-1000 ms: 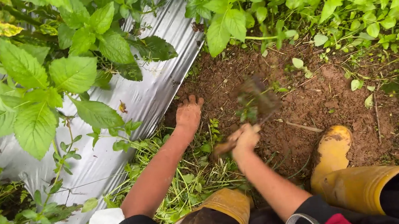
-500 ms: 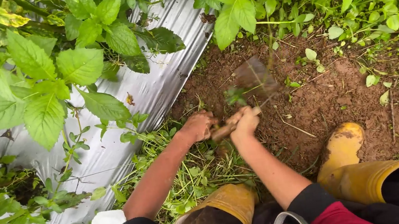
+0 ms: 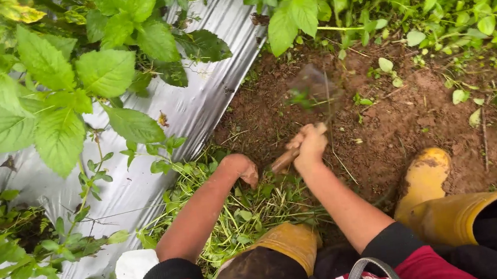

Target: The person is weeding a garden bed by pulling plants by hand and using a small hand hoe to loosen the soil.

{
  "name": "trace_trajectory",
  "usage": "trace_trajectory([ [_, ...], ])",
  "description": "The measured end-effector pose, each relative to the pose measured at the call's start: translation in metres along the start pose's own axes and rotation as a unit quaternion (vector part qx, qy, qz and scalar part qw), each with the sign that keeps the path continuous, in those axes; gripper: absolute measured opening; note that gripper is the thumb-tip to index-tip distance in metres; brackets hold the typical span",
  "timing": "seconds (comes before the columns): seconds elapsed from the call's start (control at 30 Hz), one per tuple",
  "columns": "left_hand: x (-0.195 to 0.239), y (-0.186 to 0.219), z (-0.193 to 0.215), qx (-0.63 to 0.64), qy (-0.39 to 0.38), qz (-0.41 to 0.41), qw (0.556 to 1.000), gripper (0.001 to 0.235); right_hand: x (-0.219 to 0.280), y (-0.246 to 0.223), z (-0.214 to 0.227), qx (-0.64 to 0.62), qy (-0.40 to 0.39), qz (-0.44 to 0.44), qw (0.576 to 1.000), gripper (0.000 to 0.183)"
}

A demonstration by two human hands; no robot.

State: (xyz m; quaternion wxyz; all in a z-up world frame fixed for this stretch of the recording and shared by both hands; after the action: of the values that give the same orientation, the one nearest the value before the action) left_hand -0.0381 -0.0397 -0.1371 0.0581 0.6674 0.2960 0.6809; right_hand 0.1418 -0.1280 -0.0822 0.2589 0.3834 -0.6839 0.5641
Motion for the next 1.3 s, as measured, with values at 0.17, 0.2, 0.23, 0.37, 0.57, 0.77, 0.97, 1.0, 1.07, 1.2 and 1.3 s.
trace_trajectory([
  [0.17, -0.126, -0.056, -0.045, 0.021, -0.173, 0.101, 0.979, 0.059, 0.041, 0.023, -0.003, 0.065, -0.049, -0.073, 0.994, 0.013],
  [0.2, -0.108, -0.053, -0.049, 0.016, -0.179, 0.102, 0.978, 0.059, 0.031, 0.011, -0.002, 0.059, -0.044, -0.075, 0.994, 0.013],
  [0.23, -0.090, -0.048, -0.054, 0.072, -0.205, 0.097, 0.971, 0.071, 0.021, -0.003, -0.002, 0.062, -0.050, -0.062, 0.995, 0.013],
  [0.37, -0.048, -0.043, -0.070, 0.139, -0.243, 0.087, 0.956, 0.081, -0.027, -0.095, 0.005, 0.018, -0.049, 0.023, 0.998, 0.015],
  [0.57, -0.104, -0.065, -0.087, 0.037, -0.152, 0.170, 0.973, 0.039, -0.101, -0.178, 0.069, -0.175, 0.099, 0.118, 0.972, 0.015],
  [0.77, -0.024, -0.004, 0.100, -0.059, -0.030, 0.197, 0.978, 0.026, -0.077, -0.026, 0.090, -0.099, 0.139, 0.018, 0.985, 0.023],
  [0.97, -0.002, 0.038, 0.221, -0.091, 0.261, 0.172, 0.945, 0.024, -0.087, -0.178, 0.066, -0.147, 0.129, 0.145, 0.970, 0.017],
  [1.0, 0.021, 0.054, 0.222, -0.091, 0.258, 0.172, 0.946, 0.024, -0.086, -0.184, 0.066, -0.148, 0.132, 0.142, 0.970, 0.017],
  [1.07, 0.074, 0.091, 0.238, -0.145, 0.352, 0.175, 0.908, 0.025, -0.080, -0.205, 0.070, -0.175, 0.154, 0.219, 0.948, 0.018],
  [1.2, 0.033, 0.059, 0.244, -0.128, 0.359, 0.160, 0.910, 0.024, -0.054, -0.045, 0.067, 0.007, 0.113, 0.054, 0.992, 0.019],
  [1.3, 0.022, 0.044, 0.241, -0.099, 0.359, 0.177, 0.911, 0.022, -0.085, -0.062, 0.080, -0.006, 0.122, 0.010, 0.992, 0.010],
])
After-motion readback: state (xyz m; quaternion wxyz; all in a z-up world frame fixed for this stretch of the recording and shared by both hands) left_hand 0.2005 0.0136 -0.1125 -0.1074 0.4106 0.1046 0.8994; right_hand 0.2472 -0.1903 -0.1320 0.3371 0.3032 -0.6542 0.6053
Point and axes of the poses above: each hand's wrist, its own x-axis away from the middle knuckle, its own z-axis out of the back of the hand, y = z × x, the point moved 6 cm from there along -x, towards the middle knuckle, and after that the axes turned 9 degrees about -y, right-handed, at the moved point
